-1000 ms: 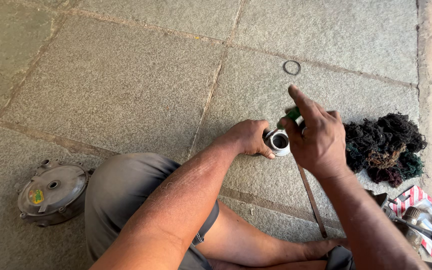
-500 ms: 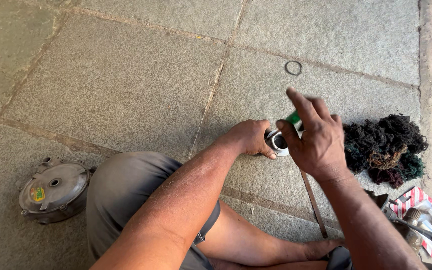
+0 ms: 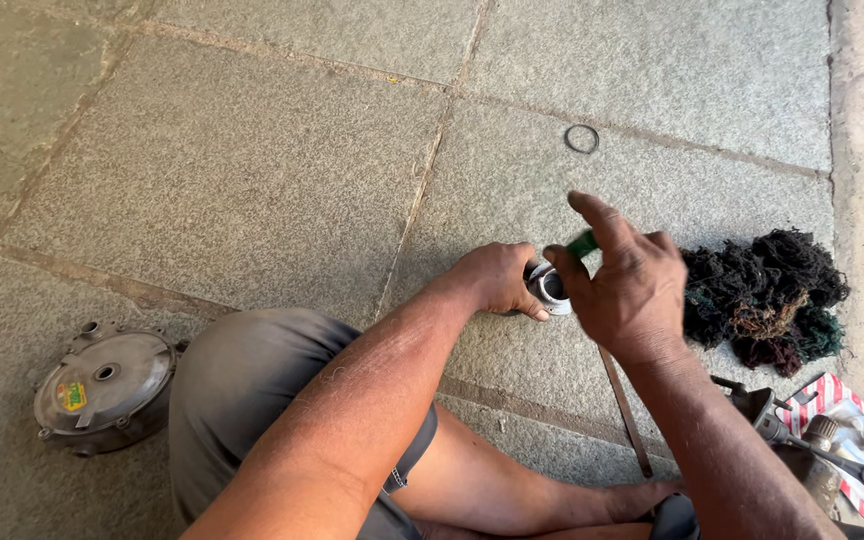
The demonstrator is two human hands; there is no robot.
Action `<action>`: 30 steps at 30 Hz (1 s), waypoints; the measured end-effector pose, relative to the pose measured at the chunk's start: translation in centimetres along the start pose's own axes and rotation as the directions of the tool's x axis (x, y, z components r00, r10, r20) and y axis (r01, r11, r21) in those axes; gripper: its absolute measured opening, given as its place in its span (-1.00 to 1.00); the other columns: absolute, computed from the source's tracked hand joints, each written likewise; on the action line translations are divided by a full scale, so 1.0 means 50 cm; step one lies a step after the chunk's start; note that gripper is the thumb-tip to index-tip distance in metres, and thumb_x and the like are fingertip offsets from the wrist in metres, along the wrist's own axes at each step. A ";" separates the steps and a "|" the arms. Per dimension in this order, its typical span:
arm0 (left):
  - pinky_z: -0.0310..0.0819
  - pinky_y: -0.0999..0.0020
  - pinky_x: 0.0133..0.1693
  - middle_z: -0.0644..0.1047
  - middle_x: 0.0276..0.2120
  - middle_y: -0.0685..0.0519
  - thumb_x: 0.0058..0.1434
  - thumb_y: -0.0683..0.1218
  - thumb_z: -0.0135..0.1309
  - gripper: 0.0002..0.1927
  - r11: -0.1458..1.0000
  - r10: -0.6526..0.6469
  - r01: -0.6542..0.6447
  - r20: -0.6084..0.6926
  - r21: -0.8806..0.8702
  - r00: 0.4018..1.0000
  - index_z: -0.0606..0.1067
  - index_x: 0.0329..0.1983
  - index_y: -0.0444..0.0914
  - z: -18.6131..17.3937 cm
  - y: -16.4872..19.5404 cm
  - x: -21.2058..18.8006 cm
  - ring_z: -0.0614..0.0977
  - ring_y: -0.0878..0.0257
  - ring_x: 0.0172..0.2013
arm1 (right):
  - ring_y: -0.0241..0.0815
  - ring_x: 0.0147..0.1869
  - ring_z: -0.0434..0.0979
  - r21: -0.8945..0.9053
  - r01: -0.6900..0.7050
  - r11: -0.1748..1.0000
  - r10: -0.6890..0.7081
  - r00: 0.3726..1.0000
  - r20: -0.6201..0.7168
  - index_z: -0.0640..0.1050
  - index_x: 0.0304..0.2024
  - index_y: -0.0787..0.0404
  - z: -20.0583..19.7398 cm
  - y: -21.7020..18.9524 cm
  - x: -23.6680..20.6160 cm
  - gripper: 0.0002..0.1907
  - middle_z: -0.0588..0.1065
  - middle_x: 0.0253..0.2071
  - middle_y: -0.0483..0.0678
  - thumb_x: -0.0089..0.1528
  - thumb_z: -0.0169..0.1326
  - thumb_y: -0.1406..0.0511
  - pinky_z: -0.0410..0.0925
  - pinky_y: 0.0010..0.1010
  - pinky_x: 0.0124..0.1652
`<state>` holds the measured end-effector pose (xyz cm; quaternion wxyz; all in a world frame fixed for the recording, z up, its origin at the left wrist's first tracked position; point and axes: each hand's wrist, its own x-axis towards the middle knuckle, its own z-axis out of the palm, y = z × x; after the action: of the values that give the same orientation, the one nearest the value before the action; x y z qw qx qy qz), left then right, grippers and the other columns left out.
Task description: The person sits on a tiled floor and cleans a small metal carburetor. They use a thin metal rod to scrape the interior, then wipe it with a dark cloth. They also use a green-handled screwdriver to clean small holes and crevices. Finally, they insert a black rubber gasket into the carburetor body.
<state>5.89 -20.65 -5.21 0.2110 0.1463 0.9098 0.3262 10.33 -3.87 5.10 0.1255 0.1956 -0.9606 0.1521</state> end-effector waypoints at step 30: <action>0.54 0.14 0.01 0.67 -0.13 -0.06 -0.18 0.25 0.48 -0.18 0.998 -0.045 0.045 0.004 0.038 0.999 0.47 0.07 -0.23 -0.013 0.020 -0.021 0.70 0.06 -0.06 | -0.15 -0.48 0.59 0.114 -0.086 0.990 0.090 0.995 -0.032 0.45 0.04 0.10 0.024 -0.011 -0.015 -0.70 0.64 -0.33 -0.10 0.33 0.18 0.17 0.34 -0.13 -0.10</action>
<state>6.63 -20.66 -3.79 0.2178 0.1305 0.9184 0.3035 10.98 -4.50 3.91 0.1253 0.1568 -0.9558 0.2149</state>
